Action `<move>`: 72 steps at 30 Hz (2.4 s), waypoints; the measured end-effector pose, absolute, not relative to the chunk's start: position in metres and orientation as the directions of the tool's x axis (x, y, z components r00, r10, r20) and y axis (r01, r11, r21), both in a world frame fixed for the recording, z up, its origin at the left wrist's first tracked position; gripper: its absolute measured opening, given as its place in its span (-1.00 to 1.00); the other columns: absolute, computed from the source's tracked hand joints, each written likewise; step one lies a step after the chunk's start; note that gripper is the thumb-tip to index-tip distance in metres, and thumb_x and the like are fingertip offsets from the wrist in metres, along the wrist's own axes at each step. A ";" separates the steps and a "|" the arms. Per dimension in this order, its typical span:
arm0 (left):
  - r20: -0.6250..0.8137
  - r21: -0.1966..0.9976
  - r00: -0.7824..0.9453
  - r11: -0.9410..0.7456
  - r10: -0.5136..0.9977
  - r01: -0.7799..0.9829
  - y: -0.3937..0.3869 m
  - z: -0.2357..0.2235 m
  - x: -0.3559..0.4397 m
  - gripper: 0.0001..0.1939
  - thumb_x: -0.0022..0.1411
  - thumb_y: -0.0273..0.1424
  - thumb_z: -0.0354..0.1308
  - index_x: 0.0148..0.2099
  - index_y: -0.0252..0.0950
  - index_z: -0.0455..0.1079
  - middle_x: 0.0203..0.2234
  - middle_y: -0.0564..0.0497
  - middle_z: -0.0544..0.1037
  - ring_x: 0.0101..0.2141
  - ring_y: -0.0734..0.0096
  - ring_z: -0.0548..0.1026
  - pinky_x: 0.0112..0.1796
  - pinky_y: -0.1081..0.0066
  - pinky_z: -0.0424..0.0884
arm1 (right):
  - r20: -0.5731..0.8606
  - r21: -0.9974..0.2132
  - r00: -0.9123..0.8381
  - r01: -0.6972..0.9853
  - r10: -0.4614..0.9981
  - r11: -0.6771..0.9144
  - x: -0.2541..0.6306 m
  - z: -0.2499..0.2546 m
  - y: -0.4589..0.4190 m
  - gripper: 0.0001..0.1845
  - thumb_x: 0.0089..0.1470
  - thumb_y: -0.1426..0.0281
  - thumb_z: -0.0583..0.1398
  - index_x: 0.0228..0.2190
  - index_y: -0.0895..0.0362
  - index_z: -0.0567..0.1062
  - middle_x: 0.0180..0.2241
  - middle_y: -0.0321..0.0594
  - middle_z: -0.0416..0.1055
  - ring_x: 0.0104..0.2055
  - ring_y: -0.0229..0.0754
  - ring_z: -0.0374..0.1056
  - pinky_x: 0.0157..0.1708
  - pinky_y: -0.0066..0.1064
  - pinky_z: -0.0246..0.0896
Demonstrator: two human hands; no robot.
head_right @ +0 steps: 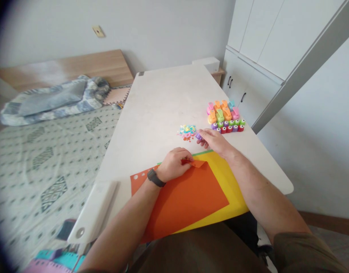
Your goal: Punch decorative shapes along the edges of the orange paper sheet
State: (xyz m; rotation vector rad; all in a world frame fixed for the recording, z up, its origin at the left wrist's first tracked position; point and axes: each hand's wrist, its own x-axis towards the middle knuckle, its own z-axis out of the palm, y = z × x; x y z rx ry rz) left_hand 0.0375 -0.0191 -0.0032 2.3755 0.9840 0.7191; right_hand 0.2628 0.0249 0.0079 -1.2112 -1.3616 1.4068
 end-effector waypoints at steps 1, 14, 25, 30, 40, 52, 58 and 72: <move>0.282 0.593 0.605 -0.631 0.745 0.500 -0.019 -0.002 0.037 -0.79 0.08 -0.62 0.18 -0.28 -0.25 0.51 -0.31 -0.02 0.62 -0.24 0.29 0.55 -0.10 0.28 0.46 | -0.094 -0.995 -0.209 0.064 0.973 -0.082 0.263 0.009 0.025 -0.46 0.17 -0.12 0.26 -0.31 0.14 0.56 -0.35 -0.11 0.59 -0.43 -0.24 0.40 -0.51 -0.47 0.28; 0.263 0.585 0.613 -0.628 0.745 0.513 -0.020 0.001 0.038 -0.84 0.12 -0.58 0.21 -0.27 -0.24 0.50 -0.32 -0.03 0.61 -0.26 0.29 0.54 -0.11 0.28 0.46 | -0.083 -0.994 -0.231 0.085 0.969 -0.065 0.263 0.009 0.024 -0.44 0.17 -0.14 0.25 -0.27 0.13 0.57 -0.35 -0.11 0.59 -0.40 -0.21 0.41 -0.49 -0.46 0.27; 0.287 0.596 0.539 -0.588 0.792 0.547 -0.022 -0.002 0.039 -0.91 0.39 -0.38 0.16 -0.11 -0.24 0.48 -0.25 -0.06 0.62 -0.20 0.28 0.55 -0.08 0.27 0.46 | -0.081 -0.994 -0.212 0.083 0.974 -0.065 0.263 0.007 0.025 -0.45 0.16 -0.14 0.25 -0.28 0.12 0.57 -0.34 -0.11 0.60 -0.41 -0.22 0.41 -0.49 -0.45 0.28; 0.277 0.611 0.500 -0.552 0.821 0.567 -0.021 -0.004 0.038 -0.86 0.40 -0.37 0.16 -0.03 -0.23 0.44 -0.21 -0.05 0.64 -0.17 0.28 0.57 -0.08 0.28 0.47 | -0.079 -0.995 -0.214 0.076 0.974 -0.064 0.264 0.005 0.026 -0.45 0.18 -0.15 0.24 -0.28 0.11 0.57 -0.34 -0.11 0.60 -0.40 -0.21 0.42 -0.48 -0.45 0.30; 0.268 0.614 0.497 -0.544 0.825 0.572 -0.021 -0.008 0.039 -0.89 0.40 -0.34 0.17 -0.08 -0.24 0.44 -0.25 -0.03 0.64 -0.21 0.31 0.57 -0.12 0.31 0.49 | -0.156 -0.986 -0.195 -0.020 0.968 -0.163 0.261 0.010 0.026 -0.41 0.17 -0.17 0.22 -0.37 0.14 0.54 -0.42 -0.08 0.59 -0.47 -0.22 0.41 -0.55 -0.46 0.25; 0.267 0.606 0.493 -0.542 0.828 0.583 -0.020 -0.012 0.037 -0.88 0.39 -0.34 0.18 -0.06 -0.23 0.45 -0.25 -0.03 0.64 -0.21 0.30 0.58 -0.12 0.31 0.48 | -0.300 -0.926 -0.234 -0.162 0.925 -0.341 0.261 0.012 0.028 -0.46 0.27 -0.09 0.12 -0.39 0.12 0.51 -0.59 -0.21 0.45 -0.64 -0.28 0.24 -0.66 -0.46 0.01; 0.266 0.603 0.493 -0.542 0.828 0.585 -0.020 -0.011 0.037 -0.88 0.39 -0.34 0.17 -0.06 -0.23 0.44 -0.23 -0.03 0.65 -0.21 0.29 0.58 -0.12 0.31 0.47 | -0.269 -0.916 -0.245 -0.234 0.932 -0.326 0.256 0.013 0.026 -0.57 0.13 0.00 0.32 -0.40 0.12 0.48 -0.55 -0.30 0.38 -0.62 -0.36 0.14 -0.69 -0.51 -0.11; 0.278 0.570 0.517 -0.572 0.809 0.589 -0.019 -0.012 0.038 -0.87 0.39 -0.34 0.17 -0.06 -0.25 0.44 -0.25 -0.03 0.64 -0.23 0.28 0.57 -0.12 0.29 0.45 | -0.225 -0.959 -0.111 -0.150 0.968 -0.240 0.244 0.000 0.039 -0.61 -0.06 0.18 0.49 -0.38 0.09 0.44 -0.53 -0.33 0.47 -0.64 -0.40 0.19 -0.75 -0.58 -0.15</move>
